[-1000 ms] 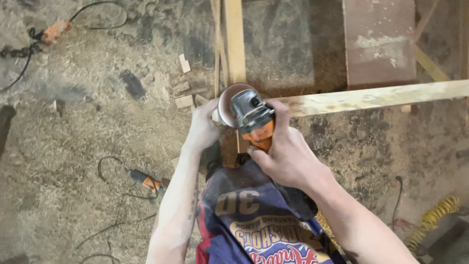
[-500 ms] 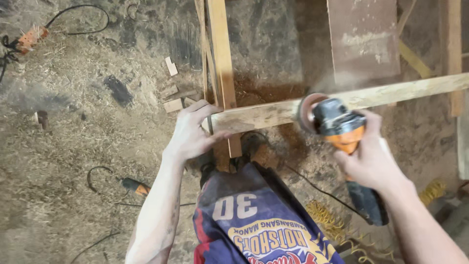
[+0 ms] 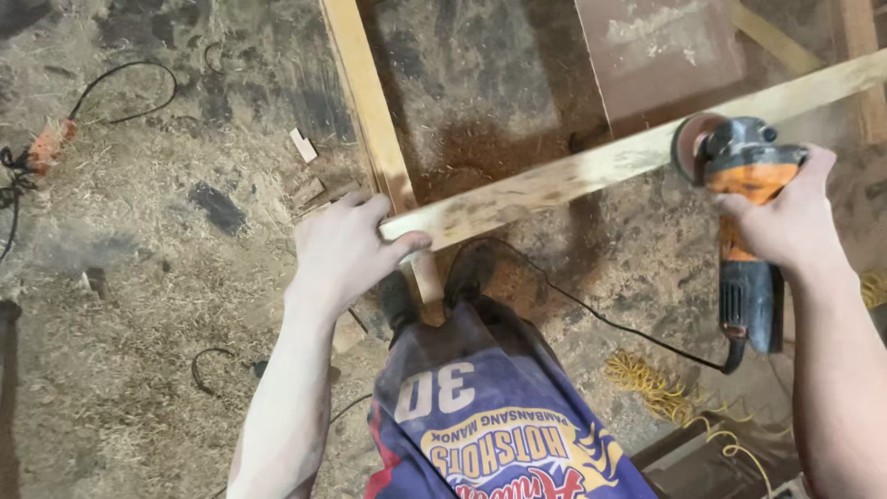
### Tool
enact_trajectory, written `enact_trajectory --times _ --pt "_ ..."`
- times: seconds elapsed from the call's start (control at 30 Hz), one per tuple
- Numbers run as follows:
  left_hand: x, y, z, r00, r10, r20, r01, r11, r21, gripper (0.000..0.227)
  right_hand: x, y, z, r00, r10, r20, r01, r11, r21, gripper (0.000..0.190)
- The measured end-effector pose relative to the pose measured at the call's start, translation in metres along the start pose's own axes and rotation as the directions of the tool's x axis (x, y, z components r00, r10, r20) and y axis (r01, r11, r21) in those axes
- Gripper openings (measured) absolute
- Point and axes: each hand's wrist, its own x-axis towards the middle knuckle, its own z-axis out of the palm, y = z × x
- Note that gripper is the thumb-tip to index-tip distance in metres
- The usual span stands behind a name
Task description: The person uses an angle grinder with a sanding disc to smooth the surface and edges of a wooden plank. They move the tool along the plank, flip it to sand different sides, and then place the plank on a workbench.
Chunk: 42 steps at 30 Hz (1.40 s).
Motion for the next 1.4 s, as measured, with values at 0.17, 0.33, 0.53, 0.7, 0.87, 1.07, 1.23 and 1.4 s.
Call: enact_trajectory --times 0.17,0.33,0.53,0.7,0.87,1.07,1.23,1.4 --pt "0.037 0.029 0.005 0.912 -0.179 0.370 0.106 0.972 0.208 0.083 -0.023 -0.052 0.003 0.990 0.066 0.127 -0.082 0.989 0.121 0.085" --pt "0.048 0.048 0.018 0.947 -0.156 0.282 0.118 0.982 0.148 0.085 -0.059 -0.142 0.016 0.939 0.110 0.326 -0.127 0.991 0.031 0.092" --pt "0.031 0.023 -0.005 0.893 -0.289 0.345 0.248 0.956 0.157 0.083 -0.082 -0.167 0.022 0.906 -0.201 0.373 0.145 0.974 0.173 0.091" --pt "-0.015 -0.039 -0.014 0.918 -0.306 0.251 0.355 0.917 -0.180 0.080 -0.063 -0.125 0.018 0.926 0.101 0.364 -0.098 0.995 -0.029 0.094" --pt "-0.053 -0.079 0.042 0.975 -0.211 0.073 0.208 0.739 -0.640 0.074 -0.040 -0.077 0.010 0.997 -0.008 0.082 0.006 1.000 0.024 0.083" --pt "-0.072 -0.101 0.085 0.998 -0.065 -0.016 0.009 0.364 -0.931 0.092 -0.071 -0.126 0.032 0.976 -0.016 0.217 0.003 0.998 0.058 0.087" --pt "-0.069 -0.123 0.095 0.999 0.037 0.015 0.005 0.269 -0.963 0.103 -0.117 -0.216 0.063 0.887 -0.310 0.342 0.217 0.934 0.283 0.084" --pt "-0.066 -0.134 0.097 0.998 0.026 0.052 0.043 0.251 -0.967 0.106 -0.137 -0.265 0.062 0.784 -0.381 0.491 0.263 0.919 0.294 0.081"
